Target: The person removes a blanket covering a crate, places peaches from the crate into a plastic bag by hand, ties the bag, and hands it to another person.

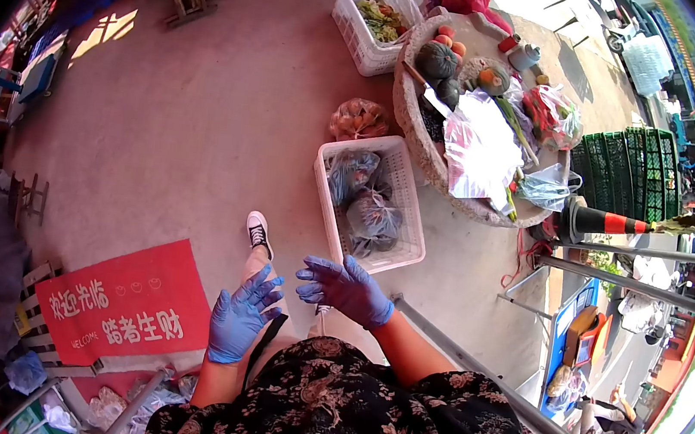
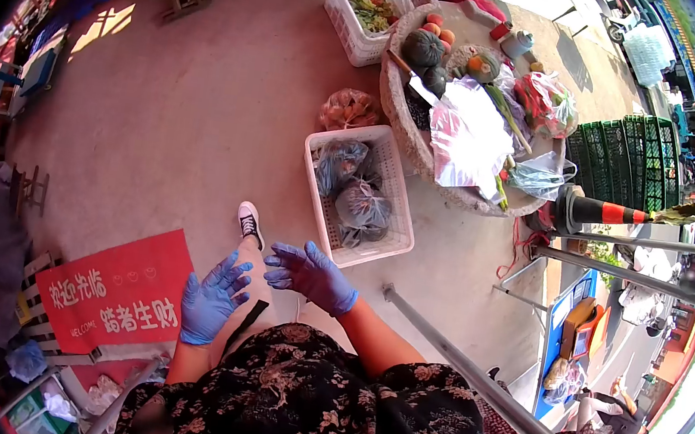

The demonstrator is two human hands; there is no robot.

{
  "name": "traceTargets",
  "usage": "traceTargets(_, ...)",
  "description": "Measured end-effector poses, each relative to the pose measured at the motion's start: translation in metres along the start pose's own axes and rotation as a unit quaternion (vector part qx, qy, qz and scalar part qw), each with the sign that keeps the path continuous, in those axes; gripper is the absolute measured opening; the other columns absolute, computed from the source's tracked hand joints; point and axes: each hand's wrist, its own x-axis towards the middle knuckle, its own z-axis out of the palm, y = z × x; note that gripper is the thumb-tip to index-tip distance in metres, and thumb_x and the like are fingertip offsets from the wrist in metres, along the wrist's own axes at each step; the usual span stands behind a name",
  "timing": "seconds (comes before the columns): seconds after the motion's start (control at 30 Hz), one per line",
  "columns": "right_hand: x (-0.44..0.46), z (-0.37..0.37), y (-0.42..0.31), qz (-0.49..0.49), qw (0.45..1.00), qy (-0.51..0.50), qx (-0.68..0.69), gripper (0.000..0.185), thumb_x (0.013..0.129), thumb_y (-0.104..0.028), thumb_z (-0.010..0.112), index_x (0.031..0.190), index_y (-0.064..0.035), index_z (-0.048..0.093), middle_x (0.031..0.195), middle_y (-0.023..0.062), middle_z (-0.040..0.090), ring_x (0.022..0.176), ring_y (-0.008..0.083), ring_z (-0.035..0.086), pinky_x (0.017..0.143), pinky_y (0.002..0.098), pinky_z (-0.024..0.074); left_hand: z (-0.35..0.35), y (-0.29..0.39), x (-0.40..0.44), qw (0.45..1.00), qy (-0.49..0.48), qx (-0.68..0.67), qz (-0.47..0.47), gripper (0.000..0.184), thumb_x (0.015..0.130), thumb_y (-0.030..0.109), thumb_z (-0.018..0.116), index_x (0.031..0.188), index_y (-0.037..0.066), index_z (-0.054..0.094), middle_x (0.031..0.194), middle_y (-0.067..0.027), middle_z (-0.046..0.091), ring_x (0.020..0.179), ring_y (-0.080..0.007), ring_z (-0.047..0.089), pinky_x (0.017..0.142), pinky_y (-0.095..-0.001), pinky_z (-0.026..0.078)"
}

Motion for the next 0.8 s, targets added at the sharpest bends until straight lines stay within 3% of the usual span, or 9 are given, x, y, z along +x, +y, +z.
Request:
traceTargets(0.07,0.012,-0.002,0.002,-0.033,0.999,0.019,-0.005,0.059,0.087,-0.051,0.034,0.126,-0.006,0.04,0.118,0.0119,0.049,0.103,0.024,0.051,0.09,0.0378,0.0367,-0.008,0.021,0.017,0.999,-0.01,0.013,-0.03,0.076,0.08,0.052,0.047,0.134,0.002,0.025,0.131,-0.0209,0.035,0.113,-0.0284,0.044,0.093,-0.0413,0.036)
traceTargets(0.1,0.064,0.016,-0.04,-0.055,0.998,0.026,0.01,0.061,0.086,-0.052,0.036,0.126,-0.0056,0.04,0.118,0.0119,0.05,0.103,0.0244,0.051,0.09,0.0375,0.0365,0.012,0.084,0.064,0.997,-0.002,0.048,-0.061,0.076,0.081,0.051,0.047,0.134,0.002,0.025,0.131,-0.0189,0.037,0.113,-0.0278,0.044,0.093,-0.0406,0.036)
traceTargets(0.17,0.081,0.017,-0.072,-0.099,0.992,0.074,-0.005,0.066,0.084,-0.055,0.038,0.127,-0.0048,0.039,0.117,0.012,0.05,0.102,0.0251,0.051,0.091,0.0369,0.0361,0.016,0.112,0.116,0.989,-0.027,0.077,-0.12,0.075,0.081,0.05,0.047,0.134,0.002,0.025,0.129,-0.015,0.04,0.113,-0.0267,0.044,0.094,-0.0394,0.035)
traceTargets(0.3,0.122,0.018,-0.11,-0.193,0.977,0.069,0.051,0.06,0.086,-0.051,0.039,0.124,-0.0047,0.041,0.115,0.0126,0.051,0.1,0.0252,0.052,0.09,0.0385,0.0372,0.055,0.18,0.207,0.947,-0.074,0.2,-0.239,0.069,0.083,0.048,0.045,0.132,0.002,0.029,0.126,-0.0133,0.044,0.109,-0.0218,0.047,0.093,-0.0366,0.036)
traceTargets(0.43,0.114,-0.011,-0.143,-0.293,0.938,0.14,0.124,0.055,0.087,-0.045,0.043,0.12,-0.0012,0.043,0.105,0.013,0.054,0.09,0.0215,0.055,0.083,0.0337,0.0426,0.092,0.175,0.307,0.898,-0.132,0.305,-0.289,0.069,0.084,0.05,0.041,0.133,0.003,0.027,0.128,-0.0134,0.041,0.108,-0.02,0.047,0.091,-0.0342,0.036)
traceTargets(0.57,0.095,-0.059,-0.173,-0.382,0.879,0.243,0.147,0.051,0.085,-0.047,0.046,0.107,-0.0005,0.052,0.093,0.0113,0.057,0.079,0.0209,0.057,0.074,0.0325,0.0461,0.123,0.148,0.385,0.906,-0.132,0.28,-0.289,0.066,0.085,0.047,0.042,0.132,0.003,0.029,0.126,-0.0128,0.044,0.106,-0.0184,0.048,0.09,-0.0325,0.038)
traceTargets(0.67,0.084,-0.116,-0.191,-0.392,0.825,0.369,0.174,0.047,0.084,-0.046,0.049,0.096,-0.0012,0.057,0.083,0.0102,0.059,0.072,0.0208,0.056,0.07,0.0328,0.0471,0.133,0.124,0.431,0.916,-0.108,0.255,-0.29,0.062,0.086,0.043,0.043,0.131,0.003,0.031,0.125,-0.0124,0.045,0.103,-0.0177,0.05,0.087,-0.0322,0.04)
traceTargets(0.7,0.079,-0.133,-0.201,-0.407,0.813,0.377,0.175,0.043,0.083,-0.044,0.051,0.089,-0.0029,0.059,0.078,0.0097,0.059,0.07,0.0204,0.056,0.066,0.0338,0.0474,0.134,0.112,0.443,0.917,-0.1,0.242,-0.3,0.06,0.086,0.042,0.042,0.131,0.003,0.032,0.125,-0.0123,0.045,0.102,-0.0176,0.051,0.086,-0.0322,0.041)
traceTargets(0.8,0.067,-0.174,-0.218,-0.423,0.777,0.427,0.187,0.031,0.084,-0.034,0.053,0.091,-0.0041,0.06,0.077,0.0082,0.059,0.068,0.0177,0.055,0.064,0.0304,0.0468,0.118,0.084,0.476,0.893,-0.075,0.245,-0.371,0.055,0.088,0.038,0.042,0.13,0.003,0.034,0.122,-0.012,0.048,0.099,-0.0176,0.053,0.084,-0.0322,0.043)
